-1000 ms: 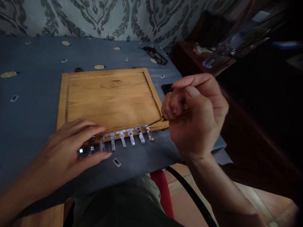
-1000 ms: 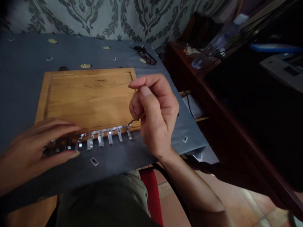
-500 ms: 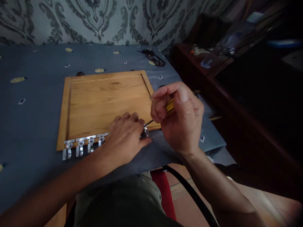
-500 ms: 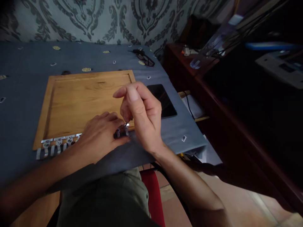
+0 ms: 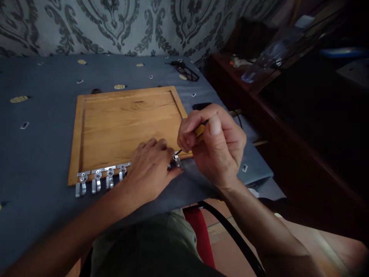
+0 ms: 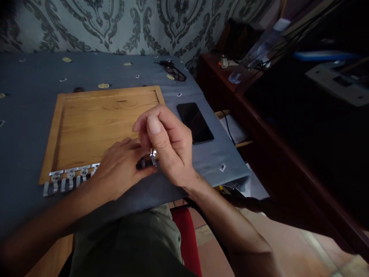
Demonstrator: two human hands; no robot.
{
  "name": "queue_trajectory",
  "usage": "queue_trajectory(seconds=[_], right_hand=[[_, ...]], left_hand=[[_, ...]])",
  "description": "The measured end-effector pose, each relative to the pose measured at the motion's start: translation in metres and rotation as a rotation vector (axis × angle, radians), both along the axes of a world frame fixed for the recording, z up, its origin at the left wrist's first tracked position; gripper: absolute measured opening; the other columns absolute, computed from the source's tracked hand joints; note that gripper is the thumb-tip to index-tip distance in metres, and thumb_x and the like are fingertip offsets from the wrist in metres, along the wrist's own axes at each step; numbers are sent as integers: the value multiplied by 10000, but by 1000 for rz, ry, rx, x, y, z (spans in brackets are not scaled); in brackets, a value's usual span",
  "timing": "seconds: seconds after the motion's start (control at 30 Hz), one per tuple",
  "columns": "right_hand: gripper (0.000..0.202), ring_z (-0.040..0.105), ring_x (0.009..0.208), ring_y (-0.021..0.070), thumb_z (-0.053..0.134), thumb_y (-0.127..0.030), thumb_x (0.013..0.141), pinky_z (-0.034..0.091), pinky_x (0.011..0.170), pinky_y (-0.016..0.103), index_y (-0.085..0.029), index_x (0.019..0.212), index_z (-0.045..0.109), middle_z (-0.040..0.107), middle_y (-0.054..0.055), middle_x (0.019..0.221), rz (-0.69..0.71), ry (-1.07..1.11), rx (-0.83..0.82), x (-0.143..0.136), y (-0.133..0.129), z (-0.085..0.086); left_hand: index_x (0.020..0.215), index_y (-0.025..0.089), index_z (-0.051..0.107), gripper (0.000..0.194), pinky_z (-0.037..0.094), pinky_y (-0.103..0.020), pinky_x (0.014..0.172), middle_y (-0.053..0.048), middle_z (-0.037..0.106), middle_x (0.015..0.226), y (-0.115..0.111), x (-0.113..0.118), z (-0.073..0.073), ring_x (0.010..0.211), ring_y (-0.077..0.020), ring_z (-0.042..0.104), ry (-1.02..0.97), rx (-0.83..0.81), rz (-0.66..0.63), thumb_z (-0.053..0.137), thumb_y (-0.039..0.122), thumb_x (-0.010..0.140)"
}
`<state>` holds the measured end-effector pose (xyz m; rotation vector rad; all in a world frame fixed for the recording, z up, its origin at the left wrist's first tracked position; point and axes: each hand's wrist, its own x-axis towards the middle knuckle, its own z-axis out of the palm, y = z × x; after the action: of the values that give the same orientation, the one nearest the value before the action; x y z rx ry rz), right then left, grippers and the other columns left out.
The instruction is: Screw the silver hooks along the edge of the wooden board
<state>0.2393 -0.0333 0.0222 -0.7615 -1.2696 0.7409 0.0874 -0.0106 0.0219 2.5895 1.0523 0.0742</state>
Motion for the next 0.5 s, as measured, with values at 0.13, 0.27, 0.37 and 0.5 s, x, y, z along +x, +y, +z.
queue_trajectory(seconds=[0.13, 0.27, 0.37, 0.5], right_hand=[[313, 482, 536, 177, 677, -571, 1066, 437, 485, 351, -328, 873, 714, 544, -26, 644, -15, -16, -46, -3, -2, 4], [313, 473, 545, 165, 658, -532, 1091, 426, 509, 347, -321, 864, 703, 528, -29, 661, -9, -7, -20, -4, 0, 3], [298, 471, 557, 152, 652, -491, 1107, 426, 529, 340, -315, 873, 708, 533, -28, 699, 8, -10, 8, -5, 1, 1], [320, 520, 561, 168, 699, -552, 1060, 481, 555, 362, -321, 839, 684, 537, -29, 687, -43, -31, 17, -3, 4, -3]], left_hand=[[1138, 194, 820, 274, 586, -565, 1018, -111, 800, 1250, 0, 0, 2, 1207, -388, 703, 10, -10, 3, 802, 441, 1021], [1199, 189, 822, 306, 581, -581, 1029, -118, 788, 1294, 1, 0, 2, 1229, -396, 698, 23, -25, -8, 791, 446, 1035], [1184, 189, 825, 291, 580, -578, 1026, -127, 781, 1307, 0, 0, 2, 1226, -395, 695, 17, -5, -14, 790, 438, 1037], [1188, 179, 820, 290, 580, -553, 1004, -134, 785, 1264, -2, 1, 2, 1183, -383, 701, 40, 14, -25, 769, 430, 1052]])
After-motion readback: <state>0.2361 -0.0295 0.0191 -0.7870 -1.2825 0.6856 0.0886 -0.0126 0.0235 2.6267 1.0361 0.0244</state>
